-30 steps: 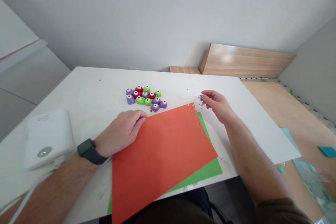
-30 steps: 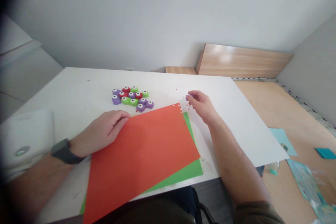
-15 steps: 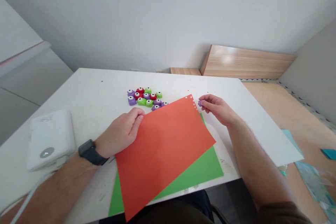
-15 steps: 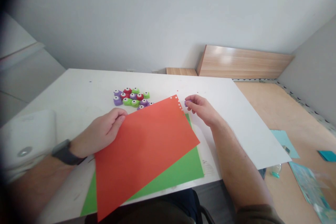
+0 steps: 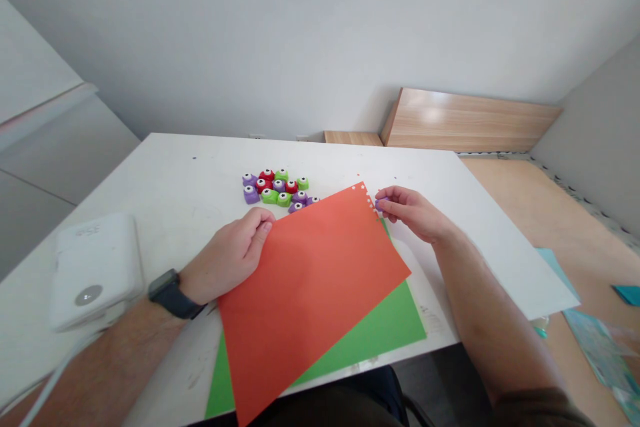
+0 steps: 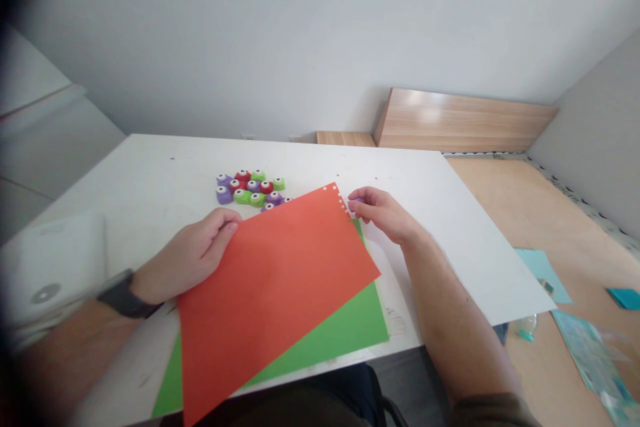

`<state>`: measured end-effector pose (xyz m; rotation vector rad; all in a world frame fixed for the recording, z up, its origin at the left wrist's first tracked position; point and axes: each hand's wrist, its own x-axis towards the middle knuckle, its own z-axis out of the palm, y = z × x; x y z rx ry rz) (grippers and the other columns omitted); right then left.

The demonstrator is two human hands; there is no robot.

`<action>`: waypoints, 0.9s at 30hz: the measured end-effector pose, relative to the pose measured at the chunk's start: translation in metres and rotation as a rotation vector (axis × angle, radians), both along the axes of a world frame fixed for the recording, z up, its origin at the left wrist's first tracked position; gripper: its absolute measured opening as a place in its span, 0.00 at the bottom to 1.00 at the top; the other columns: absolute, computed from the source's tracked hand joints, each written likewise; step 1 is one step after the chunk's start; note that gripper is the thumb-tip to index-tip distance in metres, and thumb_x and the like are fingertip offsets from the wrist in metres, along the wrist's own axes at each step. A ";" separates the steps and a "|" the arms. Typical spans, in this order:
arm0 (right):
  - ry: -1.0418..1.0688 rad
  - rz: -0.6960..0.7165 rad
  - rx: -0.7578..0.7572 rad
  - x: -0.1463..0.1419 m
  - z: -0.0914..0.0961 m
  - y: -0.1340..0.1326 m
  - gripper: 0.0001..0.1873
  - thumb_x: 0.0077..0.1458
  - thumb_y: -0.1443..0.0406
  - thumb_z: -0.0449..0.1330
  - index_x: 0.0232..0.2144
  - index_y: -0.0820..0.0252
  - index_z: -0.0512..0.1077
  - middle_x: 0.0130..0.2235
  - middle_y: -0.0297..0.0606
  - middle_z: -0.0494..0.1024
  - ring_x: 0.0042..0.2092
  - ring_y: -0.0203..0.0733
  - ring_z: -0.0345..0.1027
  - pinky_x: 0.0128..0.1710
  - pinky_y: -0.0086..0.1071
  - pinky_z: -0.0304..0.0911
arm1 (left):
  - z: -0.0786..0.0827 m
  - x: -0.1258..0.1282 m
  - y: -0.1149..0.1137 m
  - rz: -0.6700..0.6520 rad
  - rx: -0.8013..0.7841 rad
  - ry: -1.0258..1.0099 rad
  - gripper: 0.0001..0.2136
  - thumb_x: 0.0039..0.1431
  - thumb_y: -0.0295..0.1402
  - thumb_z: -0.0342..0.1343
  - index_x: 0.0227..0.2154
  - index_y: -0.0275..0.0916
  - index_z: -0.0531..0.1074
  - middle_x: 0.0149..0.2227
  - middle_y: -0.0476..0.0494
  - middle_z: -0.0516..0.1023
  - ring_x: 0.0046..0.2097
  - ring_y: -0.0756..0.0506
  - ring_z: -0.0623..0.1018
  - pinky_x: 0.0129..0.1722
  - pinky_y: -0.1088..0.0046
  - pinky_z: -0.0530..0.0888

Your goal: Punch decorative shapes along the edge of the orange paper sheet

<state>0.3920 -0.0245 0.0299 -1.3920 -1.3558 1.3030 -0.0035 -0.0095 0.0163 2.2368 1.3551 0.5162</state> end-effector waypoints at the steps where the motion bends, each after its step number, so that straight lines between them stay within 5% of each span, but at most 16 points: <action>1: 0.003 -0.002 -0.005 0.000 0.000 0.000 0.18 0.57 0.55 0.71 0.46 0.57 0.78 0.39 0.38 0.81 0.36 0.39 0.68 0.33 0.34 0.59 | 0.000 0.000 0.000 -0.001 0.000 -0.003 0.13 0.77 0.45 0.41 0.46 0.45 0.67 0.40 0.47 0.79 0.41 0.41 0.80 0.43 0.64 0.71; 27: -0.063 0.043 0.004 0.003 0.007 -0.002 0.17 0.58 0.53 0.70 0.44 0.56 0.80 0.39 0.39 0.82 0.38 0.42 0.70 0.33 0.34 0.59 | 0.003 0.000 0.001 0.040 0.004 -0.015 0.13 0.76 0.45 0.42 0.46 0.45 0.66 0.39 0.47 0.79 0.41 0.40 0.80 0.43 0.64 0.71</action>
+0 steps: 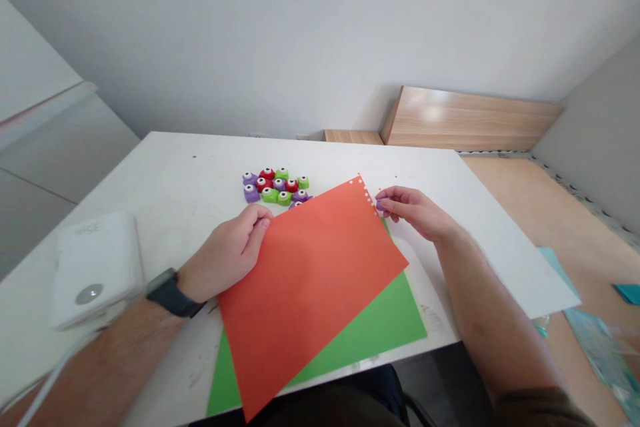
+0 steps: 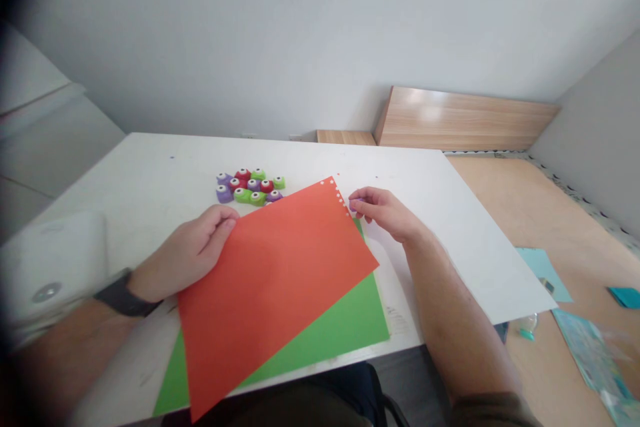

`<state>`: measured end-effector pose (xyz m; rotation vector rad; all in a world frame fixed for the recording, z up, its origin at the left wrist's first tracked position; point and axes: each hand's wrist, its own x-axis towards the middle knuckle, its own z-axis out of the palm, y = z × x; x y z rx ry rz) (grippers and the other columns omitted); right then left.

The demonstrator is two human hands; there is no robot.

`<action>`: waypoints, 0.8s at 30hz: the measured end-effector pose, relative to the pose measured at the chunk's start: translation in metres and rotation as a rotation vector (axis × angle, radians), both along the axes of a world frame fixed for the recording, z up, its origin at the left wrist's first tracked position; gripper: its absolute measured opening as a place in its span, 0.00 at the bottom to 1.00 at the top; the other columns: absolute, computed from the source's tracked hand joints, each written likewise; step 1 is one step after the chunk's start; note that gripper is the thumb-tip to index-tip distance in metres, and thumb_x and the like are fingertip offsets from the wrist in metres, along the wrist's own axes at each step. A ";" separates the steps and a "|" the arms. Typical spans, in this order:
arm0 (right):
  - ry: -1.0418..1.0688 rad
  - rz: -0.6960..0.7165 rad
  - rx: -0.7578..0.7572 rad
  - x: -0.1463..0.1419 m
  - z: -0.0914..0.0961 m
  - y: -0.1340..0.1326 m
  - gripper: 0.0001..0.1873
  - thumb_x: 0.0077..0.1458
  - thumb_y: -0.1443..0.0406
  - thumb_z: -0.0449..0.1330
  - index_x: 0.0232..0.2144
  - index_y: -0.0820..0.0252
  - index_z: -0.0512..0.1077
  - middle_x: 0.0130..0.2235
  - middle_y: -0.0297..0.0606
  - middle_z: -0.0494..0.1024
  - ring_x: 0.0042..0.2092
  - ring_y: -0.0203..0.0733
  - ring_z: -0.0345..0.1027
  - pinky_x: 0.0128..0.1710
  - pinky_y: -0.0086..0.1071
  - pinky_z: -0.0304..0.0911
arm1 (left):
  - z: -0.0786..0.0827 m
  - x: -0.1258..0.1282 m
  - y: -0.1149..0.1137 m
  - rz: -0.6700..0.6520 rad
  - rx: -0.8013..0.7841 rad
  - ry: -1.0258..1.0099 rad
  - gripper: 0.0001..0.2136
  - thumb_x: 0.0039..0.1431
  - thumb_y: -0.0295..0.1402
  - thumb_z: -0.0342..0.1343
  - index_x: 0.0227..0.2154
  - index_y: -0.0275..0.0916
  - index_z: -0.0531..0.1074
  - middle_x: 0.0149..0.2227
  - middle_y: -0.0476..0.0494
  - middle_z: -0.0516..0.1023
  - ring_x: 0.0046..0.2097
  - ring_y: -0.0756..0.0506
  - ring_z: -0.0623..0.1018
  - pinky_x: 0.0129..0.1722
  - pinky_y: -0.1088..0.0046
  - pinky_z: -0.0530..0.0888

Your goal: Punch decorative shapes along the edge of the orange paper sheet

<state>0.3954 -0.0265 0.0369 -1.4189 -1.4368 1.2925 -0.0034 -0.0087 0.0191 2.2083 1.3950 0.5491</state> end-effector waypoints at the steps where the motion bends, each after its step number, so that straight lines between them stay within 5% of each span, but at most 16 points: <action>1: -0.005 0.000 0.000 0.000 0.001 0.000 0.16 0.58 0.54 0.70 0.44 0.56 0.80 0.39 0.39 0.81 0.39 0.42 0.70 0.34 0.34 0.59 | 0.000 0.000 0.000 0.000 -0.005 0.001 0.13 0.76 0.45 0.42 0.46 0.45 0.66 0.39 0.47 0.79 0.41 0.40 0.80 0.43 0.64 0.71; 17: -0.031 0.092 -0.049 0.002 0.009 -0.003 0.18 0.56 0.52 0.71 0.44 0.56 0.82 0.40 0.40 0.83 0.38 0.42 0.70 0.32 0.34 0.60 | 0.002 0.000 -0.001 -0.001 -0.012 -0.001 0.12 0.76 0.45 0.42 0.46 0.45 0.66 0.41 0.46 0.80 0.42 0.40 0.80 0.44 0.64 0.71; 24: -0.094 -0.045 -0.002 0.007 0.009 -0.001 0.19 0.54 0.51 0.71 0.42 0.56 0.82 0.39 0.39 0.82 0.38 0.43 0.70 0.32 0.34 0.61 | 0.000 0.000 0.000 -0.007 -0.018 -0.009 0.12 0.77 0.45 0.42 0.46 0.45 0.66 0.39 0.47 0.79 0.41 0.40 0.80 0.43 0.64 0.71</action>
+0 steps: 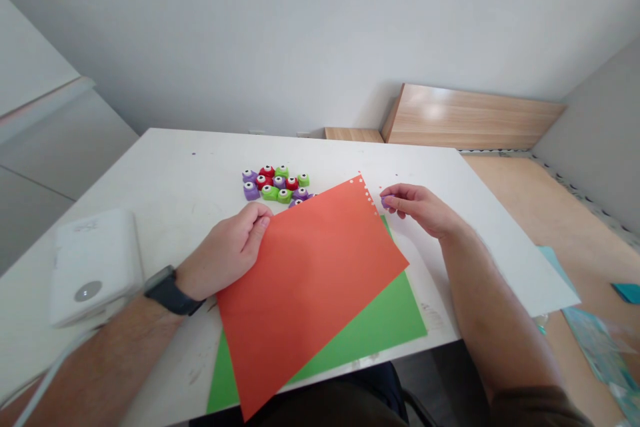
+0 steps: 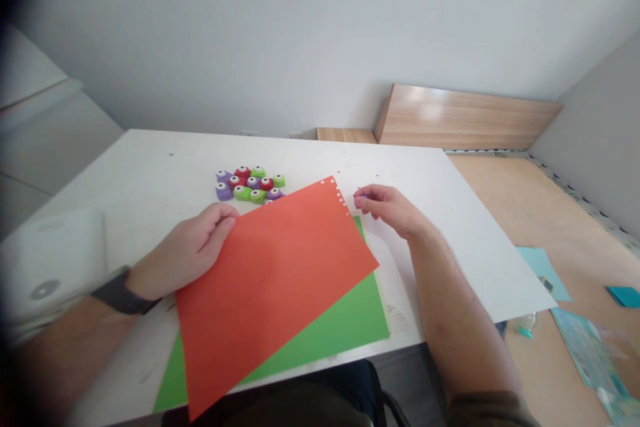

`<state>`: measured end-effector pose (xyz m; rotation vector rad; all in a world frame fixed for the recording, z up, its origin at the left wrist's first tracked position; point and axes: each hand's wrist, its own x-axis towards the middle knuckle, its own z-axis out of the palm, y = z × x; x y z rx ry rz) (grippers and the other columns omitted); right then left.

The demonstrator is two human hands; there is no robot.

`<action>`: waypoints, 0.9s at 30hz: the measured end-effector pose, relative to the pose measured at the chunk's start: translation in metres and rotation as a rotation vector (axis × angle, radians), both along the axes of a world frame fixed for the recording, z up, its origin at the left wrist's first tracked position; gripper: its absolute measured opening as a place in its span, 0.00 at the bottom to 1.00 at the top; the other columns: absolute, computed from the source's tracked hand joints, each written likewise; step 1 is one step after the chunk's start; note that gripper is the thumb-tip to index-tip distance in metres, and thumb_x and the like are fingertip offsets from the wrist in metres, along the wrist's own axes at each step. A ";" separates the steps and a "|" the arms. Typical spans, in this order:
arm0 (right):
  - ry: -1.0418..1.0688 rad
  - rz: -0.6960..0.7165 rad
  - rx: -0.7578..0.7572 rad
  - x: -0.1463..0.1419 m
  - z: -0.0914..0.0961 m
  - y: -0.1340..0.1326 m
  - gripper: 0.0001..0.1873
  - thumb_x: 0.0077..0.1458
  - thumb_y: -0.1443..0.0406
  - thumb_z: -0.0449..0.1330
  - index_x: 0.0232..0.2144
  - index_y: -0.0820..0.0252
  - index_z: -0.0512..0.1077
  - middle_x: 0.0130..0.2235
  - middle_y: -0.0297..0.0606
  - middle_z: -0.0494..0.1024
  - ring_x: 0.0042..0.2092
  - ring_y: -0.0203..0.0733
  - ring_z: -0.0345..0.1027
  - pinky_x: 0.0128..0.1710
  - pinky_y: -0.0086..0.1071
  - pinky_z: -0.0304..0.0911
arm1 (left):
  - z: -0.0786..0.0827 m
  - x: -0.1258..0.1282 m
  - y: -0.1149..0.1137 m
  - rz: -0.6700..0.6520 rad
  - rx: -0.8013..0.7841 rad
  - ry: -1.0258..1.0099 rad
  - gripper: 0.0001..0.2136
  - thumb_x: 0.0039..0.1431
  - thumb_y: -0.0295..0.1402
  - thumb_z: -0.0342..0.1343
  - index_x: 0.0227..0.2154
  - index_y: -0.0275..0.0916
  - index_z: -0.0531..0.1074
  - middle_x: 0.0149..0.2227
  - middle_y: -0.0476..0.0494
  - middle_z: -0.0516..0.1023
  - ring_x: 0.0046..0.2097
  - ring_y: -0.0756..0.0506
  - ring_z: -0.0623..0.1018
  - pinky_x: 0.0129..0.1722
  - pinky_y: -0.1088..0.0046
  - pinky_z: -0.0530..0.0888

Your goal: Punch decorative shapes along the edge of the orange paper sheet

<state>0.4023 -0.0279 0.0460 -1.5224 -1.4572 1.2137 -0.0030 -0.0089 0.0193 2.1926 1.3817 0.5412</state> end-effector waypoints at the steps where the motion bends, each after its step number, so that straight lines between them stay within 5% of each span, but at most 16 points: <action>1: -0.009 -0.042 0.027 0.002 -0.001 0.001 0.19 0.54 0.51 0.71 0.42 0.56 0.82 0.38 0.39 0.82 0.38 0.43 0.70 0.33 0.35 0.62 | 0.000 0.000 0.000 -0.003 -0.005 0.001 0.13 0.77 0.45 0.42 0.45 0.45 0.66 0.39 0.47 0.79 0.41 0.40 0.80 0.43 0.64 0.70; 11: -0.409 -0.625 0.278 0.058 -0.038 0.030 0.29 0.55 0.44 0.66 0.48 0.58 0.79 0.43 0.47 0.84 0.42 0.50 0.74 0.41 0.42 0.67 | -0.001 -0.001 -0.001 -0.045 -0.017 0.027 0.14 0.77 0.46 0.41 0.45 0.45 0.67 0.39 0.47 0.80 0.40 0.40 0.80 0.42 0.64 0.70; 16: -0.626 -0.707 0.250 0.081 -0.049 0.039 0.22 0.60 0.46 0.63 0.43 0.57 0.79 0.42 0.46 0.85 0.42 0.51 0.76 0.46 0.43 0.66 | -0.003 -0.003 0.000 -0.087 -0.002 0.035 0.14 0.77 0.46 0.41 0.45 0.45 0.68 0.40 0.46 0.80 0.42 0.40 0.80 0.42 0.64 0.70; 20: -0.821 -0.685 0.185 0.090 -0.055 0.046 0.22 0.66 0.49 0.56 0.48 0.58 0.80 0.47 0.49 0.85 0.46 0.53 0.76 0.50 0.43 0.65 | -0.005 -0.003 0.000 -0.131 0.004 0.053 0.15 0.77 0.46 0.41 0.45 0.45 0.69 0.41 0.46 0.80 0.42 0.39 0.79 0.43 0.63 0.70; 27: -0.981 -0.717 0.201 0.085 -0.059 0.050 0.29 0.67 0.51 0.56 0.54 0.70 0.79 0.57 0.65 0.77 0.62 0.64 0.66 0.65 0.54 0.52 | -0.004 -0.001 -0.001 -0.149 0.031 0.078 0.14 0.77 0.44 0.41 0.45 0.45 0.69 0.40 0.45 0.81 0.41 0.39 0.80 0.43 0.62 0.70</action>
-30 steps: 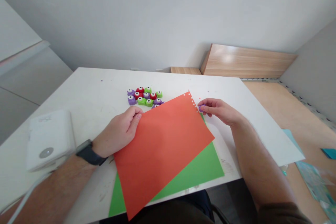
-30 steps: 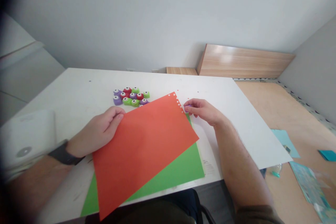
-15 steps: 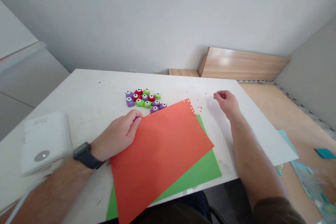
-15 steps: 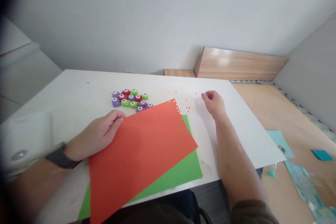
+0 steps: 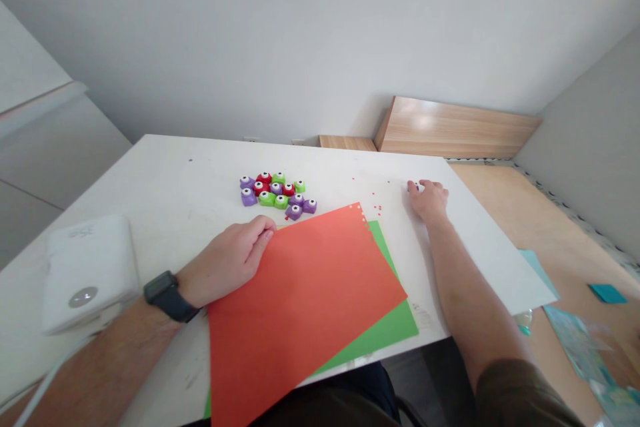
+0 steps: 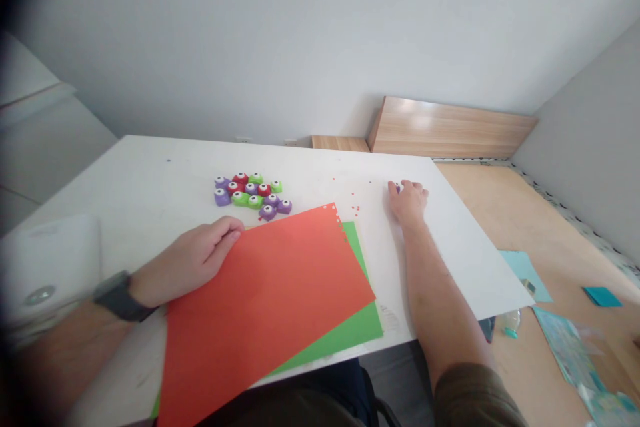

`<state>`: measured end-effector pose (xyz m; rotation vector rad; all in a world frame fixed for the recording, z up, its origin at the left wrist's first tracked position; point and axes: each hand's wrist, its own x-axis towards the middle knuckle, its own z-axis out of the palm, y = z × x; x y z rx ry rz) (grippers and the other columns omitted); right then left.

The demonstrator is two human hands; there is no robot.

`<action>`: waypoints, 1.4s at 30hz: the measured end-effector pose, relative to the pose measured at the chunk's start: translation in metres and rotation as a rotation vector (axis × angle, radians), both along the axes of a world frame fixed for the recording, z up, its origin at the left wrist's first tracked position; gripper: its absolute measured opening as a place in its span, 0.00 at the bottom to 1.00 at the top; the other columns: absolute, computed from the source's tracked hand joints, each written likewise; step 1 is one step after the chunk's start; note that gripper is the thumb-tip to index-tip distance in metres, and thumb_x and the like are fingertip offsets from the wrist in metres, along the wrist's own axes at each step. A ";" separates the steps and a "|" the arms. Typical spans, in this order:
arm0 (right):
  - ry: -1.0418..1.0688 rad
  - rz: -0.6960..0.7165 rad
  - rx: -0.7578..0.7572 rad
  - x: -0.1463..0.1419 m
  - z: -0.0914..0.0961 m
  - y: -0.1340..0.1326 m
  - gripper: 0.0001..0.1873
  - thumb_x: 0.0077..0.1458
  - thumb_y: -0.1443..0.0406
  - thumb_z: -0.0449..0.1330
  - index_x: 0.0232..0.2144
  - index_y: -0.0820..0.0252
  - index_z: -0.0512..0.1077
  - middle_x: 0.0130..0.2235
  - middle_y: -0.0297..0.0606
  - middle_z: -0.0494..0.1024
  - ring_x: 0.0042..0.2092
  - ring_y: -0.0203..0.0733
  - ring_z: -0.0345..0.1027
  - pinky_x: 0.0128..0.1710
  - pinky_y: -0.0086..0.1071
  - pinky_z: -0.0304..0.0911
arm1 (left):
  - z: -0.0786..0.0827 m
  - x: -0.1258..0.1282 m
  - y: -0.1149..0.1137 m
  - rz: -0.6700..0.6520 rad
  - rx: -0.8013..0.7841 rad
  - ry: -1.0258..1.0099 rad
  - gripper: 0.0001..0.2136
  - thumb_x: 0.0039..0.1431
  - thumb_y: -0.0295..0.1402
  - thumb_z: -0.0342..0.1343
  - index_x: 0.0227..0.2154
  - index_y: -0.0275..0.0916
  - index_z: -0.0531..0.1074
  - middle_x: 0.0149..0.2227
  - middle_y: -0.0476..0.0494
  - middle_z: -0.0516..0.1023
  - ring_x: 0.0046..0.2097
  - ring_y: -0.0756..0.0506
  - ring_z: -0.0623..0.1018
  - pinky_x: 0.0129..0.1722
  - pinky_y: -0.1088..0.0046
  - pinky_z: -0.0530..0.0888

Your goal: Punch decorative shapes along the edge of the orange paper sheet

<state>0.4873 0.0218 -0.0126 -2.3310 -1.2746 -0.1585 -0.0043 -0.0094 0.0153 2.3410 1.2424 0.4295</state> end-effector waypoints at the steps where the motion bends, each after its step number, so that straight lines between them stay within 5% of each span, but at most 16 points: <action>1: -0.013 -0.003 0.035 -0.004 0.002 -0.001 0.30 0.67 0.51 0.56 0.56 0.71 0.77 0.58 0.66 0.76 0.63 0.65 0.65 0.65 0.54 0.51 | 0.001 0.000 0.000 -0.002 0.002 -0.001 0.14 0.77 0.44 0.41 0.44 0.45 0.69 0.39 0.45 0.80 0.41 0.39 0.80 0.43 0.62 0.70; 4: 0.001 0.122 0.175 -0.029 0.010 -0.005 0.30 0.67 0.50 0.56 0.58 0.67 0.75 0.57 0.62 0.77 0.59 0.61 0.67 0.63 0.52 0.56 | 0.001 0.001 -0.001 -0.011 0.014 -0.001 0.14 0.78 0.43 0.40 0.43 0.45 0.69 0.37 0.45 0.80 0.40 0.39 0.80 0.42 0.62 0.70; 7: 0.078 0.438 0.236 -0.072 0.021 -0.012 0.24 0.67 0.50 0.58 0.54 0.60 0.77 0.54 0.54 0.80 0.54 0.57 0.71 0.59 0.50 0.62 | 0.000 0.001 -0.002 -0.025 0.049 0.008 0.14 0.78 0.42 0.40 0.45 0.44 0.70 0.39 0.43 0.81 0.41 0.38 0.81 0.43 0.61 0.71; 12: 0.070 0.837 0.125 -0.154 0.038 -0.019 0.16 0.67 0.53 0.63 0.48 0.54 0.81 0.51 0.49 0.82 0.56 0.58 0.72 0.61 0.51 0.60 | -0.002 0.002 -0.001 -0.034 0.070 0.020 0.14 0.78 0.40 0.40 0.44 0.44 0.71 0.40 0.42 0.83 0.42 0.38 0.82 0.44 0.61 0.73; 20: -0.168 0.979 -0.174 -0.218 0.029 0.008 0.22 0.66 0.50 0.65 0.52 0.59 0.81 0.50 0.53 0.82 0.53 0.58 0.72 0.59 0.49 0.61 | 0.000 0.003 -0.002 -0.049 0.085 0.032 0.14 0.78 0.40 0.40 0.45 0.43 0.71 0.39 0.42 0.82 0.41 0.38 0.81 0.43 0.61 0.72; 25: -0.006 1.011 -0.118 -0.209 0.034 0.007 0.13 0.68 0.57 0.63 0.49 0.57 0.78 0.47 0.47 0.83 0.51 0.53 0.73 0.57 0.45 0.61 | 0.001 0.003 -0.001 -0.045 0.077 0.033 0.14 0.78 0.40 0.40 0.44 0.43 0.70 0.38 0.43 0.81 0.40 0.38 0.81 0.42 0.61 0.72; 33: 0.946 0.801 0.037 -0.130 0.065 -0.039 0.17 0.63 0.53 0.66 0.50 0.50 0.70 0.39 0.35 0.79 0.37 0.42 0.69 0.37 0.36 0.62 | 0.000 0.002 -0.002 -0.036 0.064 0.016 0.14 0.78 0.40 0.40 0.45 0.44 0.69 0.39 0.43 0.81 0.41 0.38 0.81 0.43 0.61 0.71; 37: 1.384 0.718 0.027 -0.108 0.059 -0.053 0.19 0.60 0.52 0.69 0.48 0.50 0.72 0.38 0.33 0.75 0.35 0.39 0.66 0.33 0.33 0.58 | -0.001 0.002 -0.002 -0.023 0.060 0.025 0.14 0.78 0.41 0.40 0.45 0.43 0.70 0.40 0.43 0.81 0.41 0.38 0.80 0.42 0.61 0.70; 42: 1.481 0.654 -0.043 -0.103 0.048 -0.054 0.18 0.64 0.48 0.63 0.46 0.54 0.75 0.35 0.33 0.70 0.31 0.36 0.61 0.27 0.31 0.50 | -0.001 0.002 -0.001 -0.003 0.041 0.035 0.14 0.78 0.41 0.40 0.45 0.44 0.70 0.40 0.44 0.81 0.42 0.39 0.80 0.42 0.63 0.70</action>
